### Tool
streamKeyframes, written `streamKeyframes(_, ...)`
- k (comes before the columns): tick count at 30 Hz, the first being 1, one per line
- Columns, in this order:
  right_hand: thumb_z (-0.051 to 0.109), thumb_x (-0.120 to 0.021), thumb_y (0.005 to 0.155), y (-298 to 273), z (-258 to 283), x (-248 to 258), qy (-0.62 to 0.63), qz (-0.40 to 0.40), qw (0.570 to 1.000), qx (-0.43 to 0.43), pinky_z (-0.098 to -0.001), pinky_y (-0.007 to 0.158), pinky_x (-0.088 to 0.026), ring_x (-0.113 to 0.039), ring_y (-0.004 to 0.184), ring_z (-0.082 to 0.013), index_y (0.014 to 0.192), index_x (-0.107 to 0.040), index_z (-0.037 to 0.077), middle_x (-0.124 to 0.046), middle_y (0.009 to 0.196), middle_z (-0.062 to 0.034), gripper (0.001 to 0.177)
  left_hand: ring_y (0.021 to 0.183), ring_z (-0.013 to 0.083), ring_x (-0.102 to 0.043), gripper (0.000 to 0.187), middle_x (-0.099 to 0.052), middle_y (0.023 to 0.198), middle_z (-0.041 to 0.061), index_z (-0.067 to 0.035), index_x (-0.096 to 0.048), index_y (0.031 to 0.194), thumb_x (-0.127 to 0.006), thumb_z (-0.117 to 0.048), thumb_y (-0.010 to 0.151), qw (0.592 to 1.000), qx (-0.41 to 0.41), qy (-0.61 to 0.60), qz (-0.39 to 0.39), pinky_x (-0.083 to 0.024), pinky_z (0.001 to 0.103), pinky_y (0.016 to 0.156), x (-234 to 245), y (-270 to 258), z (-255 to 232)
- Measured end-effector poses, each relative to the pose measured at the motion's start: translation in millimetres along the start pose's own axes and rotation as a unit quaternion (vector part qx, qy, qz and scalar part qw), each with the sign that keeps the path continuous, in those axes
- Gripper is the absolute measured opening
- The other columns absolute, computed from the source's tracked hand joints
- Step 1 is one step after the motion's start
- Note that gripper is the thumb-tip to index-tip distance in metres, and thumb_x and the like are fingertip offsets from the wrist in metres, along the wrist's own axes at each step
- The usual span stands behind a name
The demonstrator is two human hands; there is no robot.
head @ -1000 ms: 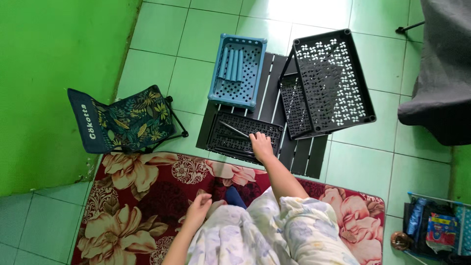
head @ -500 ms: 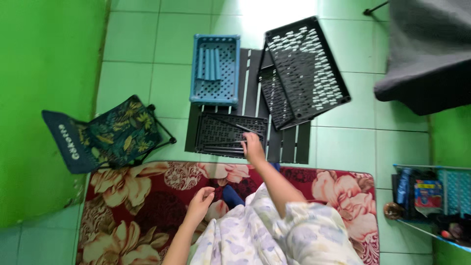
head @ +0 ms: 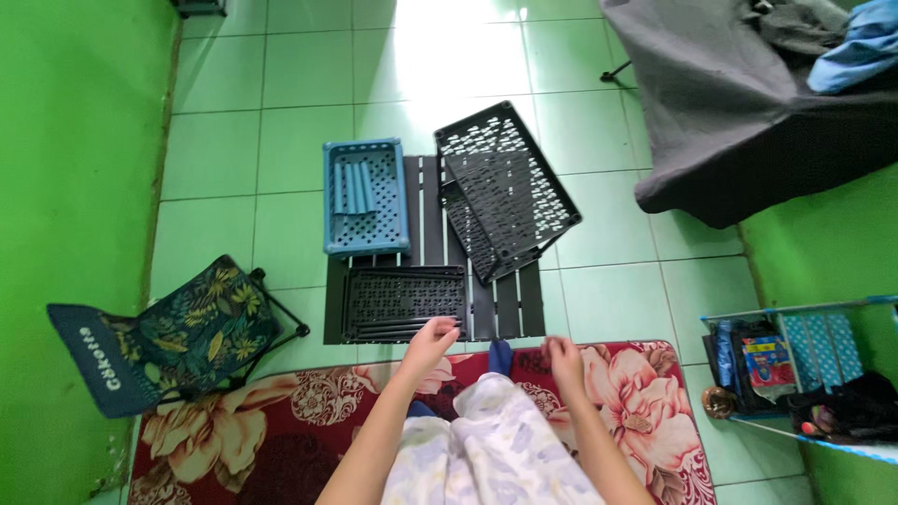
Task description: The person assembles a small plastic storage rack by inserting metal rods into blue and black perforated trays. They connect the trays and rods to form a multi-tiered structure and place it on a low bench.
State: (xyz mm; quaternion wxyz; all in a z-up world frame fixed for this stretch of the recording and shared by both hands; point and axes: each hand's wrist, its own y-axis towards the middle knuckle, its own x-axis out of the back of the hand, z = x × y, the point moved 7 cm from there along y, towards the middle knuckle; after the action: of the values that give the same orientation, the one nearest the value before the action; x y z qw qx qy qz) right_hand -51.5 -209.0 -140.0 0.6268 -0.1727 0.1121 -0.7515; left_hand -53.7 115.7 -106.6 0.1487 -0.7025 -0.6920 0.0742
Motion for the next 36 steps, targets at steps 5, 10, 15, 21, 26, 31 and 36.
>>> streamKeyframes(5,0.025,-0.057,0.102,70.9,34.4,-3.9,0.087,0.050,0.994,-0.050,-0.0304,0.079,-0.057,-0.071,0.092,-0.0201,0.117,-0.065,0.001,-0.075,0.105,-0.0148,0.030,0.101,0.0201,-0.068,0.047,-0.063,0.120,0.009,-0.007,-0.063,0.125,-0.072,-0.034,0.088,0.996,0.088,0.033,0.001,-0.059,0.038,0.083,-47.3,36.2,-36.8)
streamKeyframes(10,0.027,-0.065,0.095,135.8,57.2,-44.1,0.300,0.116,0.938,-0.132,-0.0396,0.092,-0.060,-0.071,0.104,-0.0322,0.116,-0.053,0.005,-0.068,0.117,-0.0246,0.033,0.120,0.0342,-0.057,0.073,-0.054,0.135,0.017,-0.004,-0.053,0.134,-0.085,-0.037,0.077,0.978,-0.059,0.182,-0.087,-0.048,0.042,0.101,-67.2,65.4,-74.2)
streamKeyframes(15,0.031,-0.073,0.095,173.0,56.8,-76.9,0.368,0.106,0.885,-0.265,-0.0440,0.087,-0.059,-0.069,0.096,-0.0387,0.107,-0.051,0.003,-0.066,0.109,-0.0269,0.037,0.136,0.0410,-0.038,0.108,-0.041,0.146,0.024,-0.002,-0.029,0.147,-0.093,-0.026,0.063,0.957,-0.089,0.223,-0.164,-0.031,0.045,0.113,-79.4,102.4,-74.6)
streamKeyframes(21,0.034,-0.070,0.092,178.7,68.6,-91.6,0.326,0.141,0.907,-0.227,-0.0383,0.082,-0.061,-0.071,0.088,-0.0231,0.106,-0.066,0.008,-0.073,0.095,-0.0094,0.029,0.127,0.0352,-0.060,0.081,-0.061,0.134,0.021,-0.002,-0.046,0.144,-0.081,-0.013,0.072,0.971,-0.077,0.143,-0.175,-0.048,0.040,0.107,-91.8,133.1,-46.0)
streamKeyframes(26,0.035,-0.061,0.099,164.7,68.0,-86.0,0.194,0.128,0.945,-0.230,-0.0331,0.061,-0.053,-0.067,0.072,-0.0197,0.104,-0.065,0.009,-0.070,0.086,-0.0069,0.027,0.110,0.0305,-0.072,0.047,-0.075,0.116,0.018,-0.003,-0.062,0.124,-0.077,-0.010,0.080,0.971,-0.066,0.025,-0.230,-0.054,0.039,0.095,-104.7,142.1,-44.5)
streamKeyframes(31,0.030,-0.059,0.100,161.2,81.2,-97.8,0.195,0.138,0.953,-0.187,-0.0313,0.055,-0.051,-0.067,0.064,-0.0192,0.106,-0.063,0.006,-0.070,0.084,-0.0089,0.025,0.107,0.0304,-0.074,0.033,-0.077,0.112,0.018,-0.003,-0.068,0.118,-0.070,-0.007,0.085,0.970,-0.091,0.017,-0.223,-0.055,0.039,0.091,-105.4,145.2,-61.3)
streamKeyframes(36,0.026,-0.059,0.100,163.7,83.8,-97.3,0.214,0.144,0.945,-0.204,-0.0309,0.064,-0.054,-0.070,0.074,-0.0199,0.112,-0.061,0.005,-0.073,0.094,-0.0102,0.025,0.109,0.0310,-0.071,0.028,-0.074,0.114,0.019,-0.002,-0.067,0.119,-0.063,-0.002,0.091,0.967,-0.093,0.013,-0.236,-0.054,0.038,0.093,-106.9,153.7,-68.1)
